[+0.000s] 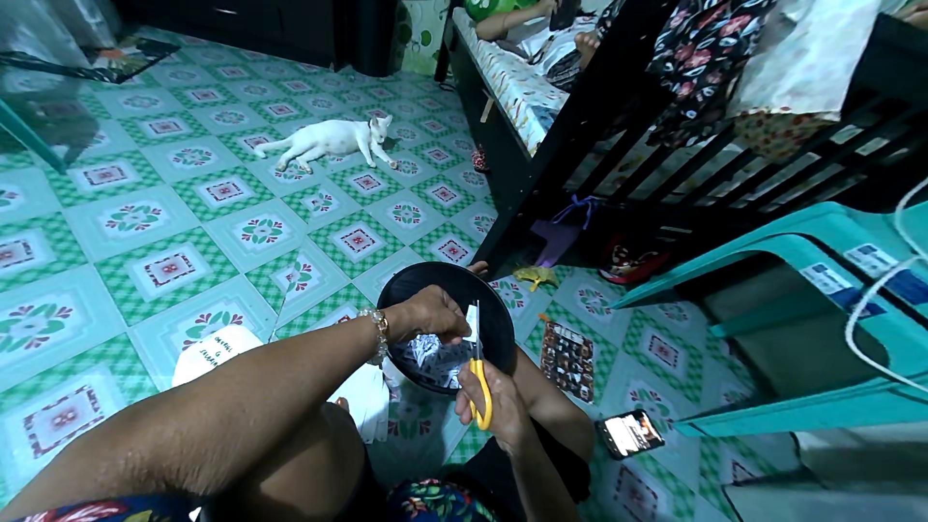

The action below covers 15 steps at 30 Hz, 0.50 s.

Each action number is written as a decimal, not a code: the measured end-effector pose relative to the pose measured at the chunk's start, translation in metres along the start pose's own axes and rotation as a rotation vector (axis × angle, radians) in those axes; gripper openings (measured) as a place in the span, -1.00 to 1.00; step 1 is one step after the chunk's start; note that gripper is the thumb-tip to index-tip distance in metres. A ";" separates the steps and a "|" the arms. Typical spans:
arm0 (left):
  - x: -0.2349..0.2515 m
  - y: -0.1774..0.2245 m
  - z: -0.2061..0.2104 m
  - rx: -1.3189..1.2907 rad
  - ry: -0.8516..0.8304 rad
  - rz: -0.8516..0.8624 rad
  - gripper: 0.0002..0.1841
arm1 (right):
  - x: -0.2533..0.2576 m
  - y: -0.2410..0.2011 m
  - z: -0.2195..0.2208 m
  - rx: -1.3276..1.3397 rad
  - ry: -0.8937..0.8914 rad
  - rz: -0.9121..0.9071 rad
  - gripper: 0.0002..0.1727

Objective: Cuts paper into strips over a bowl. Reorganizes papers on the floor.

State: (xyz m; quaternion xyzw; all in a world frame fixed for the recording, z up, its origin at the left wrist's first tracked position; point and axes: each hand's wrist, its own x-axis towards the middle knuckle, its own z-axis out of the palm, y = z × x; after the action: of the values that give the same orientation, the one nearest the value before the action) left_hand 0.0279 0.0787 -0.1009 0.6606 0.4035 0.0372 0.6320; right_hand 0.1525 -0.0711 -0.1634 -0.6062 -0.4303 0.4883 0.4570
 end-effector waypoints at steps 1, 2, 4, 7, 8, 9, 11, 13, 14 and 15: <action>0.001 0.000 0.000 -0.005 -0.008 -0.003 -0.80 | 0.000 -0.002 0.000 -0.004 -0.003 0.008 -0.86; 0.001 -0.001 0.001 -0.004 -0.013 -0.005 -0.79 | 0.001 -0.002 0.000 -0.005 -0.002 0.013 -0.86; 0.001 -0.001 0.001 0.001 -0.019 -0.008 -0.78 | 0.002 0.000 -0.001 0.006 0.008 -0.007 -0.86; 0.002 -0.001 0.000 0.004 -0.023 -0.005 -0.77 | 0.002 0.004 -0.002 0.050 0.018 -0.035 -0.88; 0.002 -0.001 -0.001 0.006 -0.021 -0.003 -0.77 | 0.002 0.005 -0.002 0.055 0.019 -0.036 -0.87; 0.001 -0.001 -0.001 0.011 -0.016 -0.002 -0.78 | 0.002 0.005 -0.002 0.059 0.017 -0.036 -0.87; 0.000 -0.001 -0.003 0.010 0.007 0.013 -0.77 | 0.000 0.005 -0.005 0.039 -0.017 -0.021 -0.87; 0.000 -0.003 -0.006 -0.005 0.026 0.031 -0.78 | -0.004 0.006 -0.007 -0.007 -0.056 0.005 -0.84; 0.000 -0.004 -0.007 -0.010 0.035 0.043 -0.78 | -0.006 0.006 -0.009 -0.024 -0.071 0.014 -0.82; 0.000 -0.004 -0.008 -0.016 0.044 0.052 -0.78 | -0.008 0.008 -0.010 -0.033 -0.087 0.019 -0.81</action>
State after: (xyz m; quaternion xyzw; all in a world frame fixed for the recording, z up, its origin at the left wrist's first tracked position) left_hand 0.0215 0.0850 -0.1023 0.6649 0.3996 0.0716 0.6269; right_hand 0.1622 -0.0815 -0.1684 -0.5958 -0.4522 0.5113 0.4232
